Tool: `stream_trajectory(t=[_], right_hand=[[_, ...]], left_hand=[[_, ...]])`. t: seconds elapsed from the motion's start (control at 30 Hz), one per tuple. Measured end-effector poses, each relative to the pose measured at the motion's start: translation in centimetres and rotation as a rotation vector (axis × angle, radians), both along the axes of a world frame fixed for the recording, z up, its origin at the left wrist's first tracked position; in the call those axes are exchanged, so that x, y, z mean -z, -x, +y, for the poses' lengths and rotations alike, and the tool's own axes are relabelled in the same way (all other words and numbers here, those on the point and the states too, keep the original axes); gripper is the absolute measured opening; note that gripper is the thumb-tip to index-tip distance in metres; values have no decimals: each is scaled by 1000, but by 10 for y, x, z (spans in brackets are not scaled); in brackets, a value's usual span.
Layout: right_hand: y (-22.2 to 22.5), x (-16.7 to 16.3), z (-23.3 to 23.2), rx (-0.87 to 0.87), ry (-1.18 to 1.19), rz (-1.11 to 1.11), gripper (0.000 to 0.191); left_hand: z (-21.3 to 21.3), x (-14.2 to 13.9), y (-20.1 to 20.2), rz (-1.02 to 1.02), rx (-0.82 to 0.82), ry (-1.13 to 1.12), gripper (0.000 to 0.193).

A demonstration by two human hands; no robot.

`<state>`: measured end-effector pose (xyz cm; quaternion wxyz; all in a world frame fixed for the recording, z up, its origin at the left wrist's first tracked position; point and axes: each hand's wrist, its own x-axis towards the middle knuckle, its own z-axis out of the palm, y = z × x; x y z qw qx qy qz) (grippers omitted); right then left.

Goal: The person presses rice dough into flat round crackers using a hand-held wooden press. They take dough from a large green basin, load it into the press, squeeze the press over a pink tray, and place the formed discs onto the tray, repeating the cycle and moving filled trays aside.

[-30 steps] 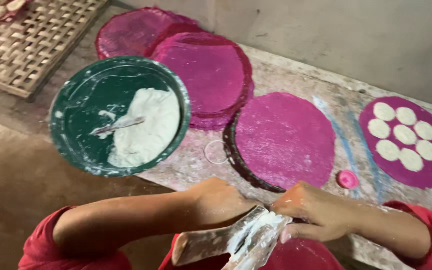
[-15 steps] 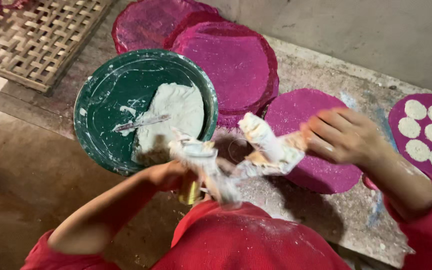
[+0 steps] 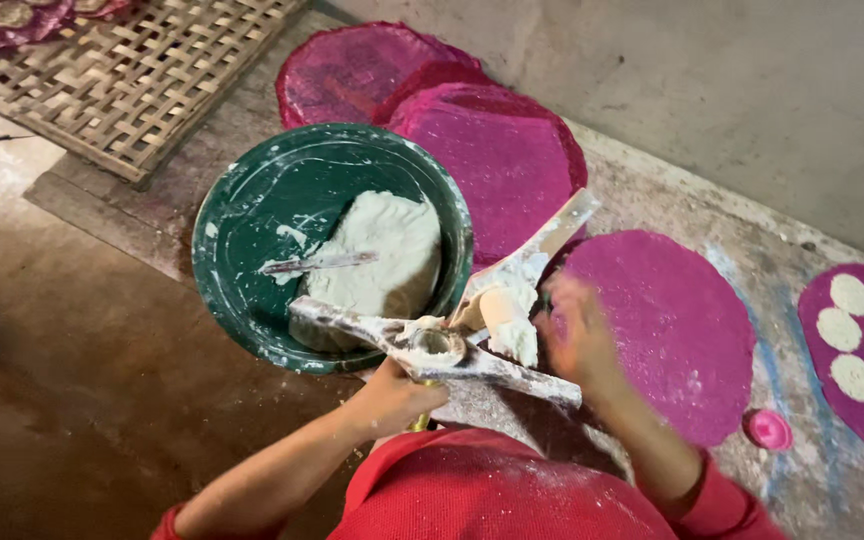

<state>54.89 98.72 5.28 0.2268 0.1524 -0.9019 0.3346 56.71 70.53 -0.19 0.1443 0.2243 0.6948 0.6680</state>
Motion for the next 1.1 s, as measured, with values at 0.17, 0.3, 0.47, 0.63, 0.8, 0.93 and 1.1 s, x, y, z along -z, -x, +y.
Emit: stream_trajectory(t=[0.17, 0.3, 0.47, 0.63, 0.8, 0.93, 1.1], right_hand=[[4, 45, -61, -235, -36, -152, 51], [16, 63, -75, -198, -63, -118, 45], [9, 74, -72, -194, -67, -106, 37], [-5, 79, -62, -189, -110, -89, 29], [-29, 69, -5, -36, -239, -97, 22], [-28, 59, 49, 260, -266, -108, 11], [-34, 46, 72, 293, -215, -31, 14]], left_hand=[[-3, 14, -18, -348, -107, -184, 40], [-7, 24, -18, -296, -107, -185, 35], [-11, 34, -16, 26, -68, 27, 26], [-7, 22, -21, -260, -81, -139, 34], [-4, 5, -23, -228, -169, -239, 51], [-3, 0, -27, -384, -172, -159, 45], [0, -6, -27, -265, -120, -197, 39]])
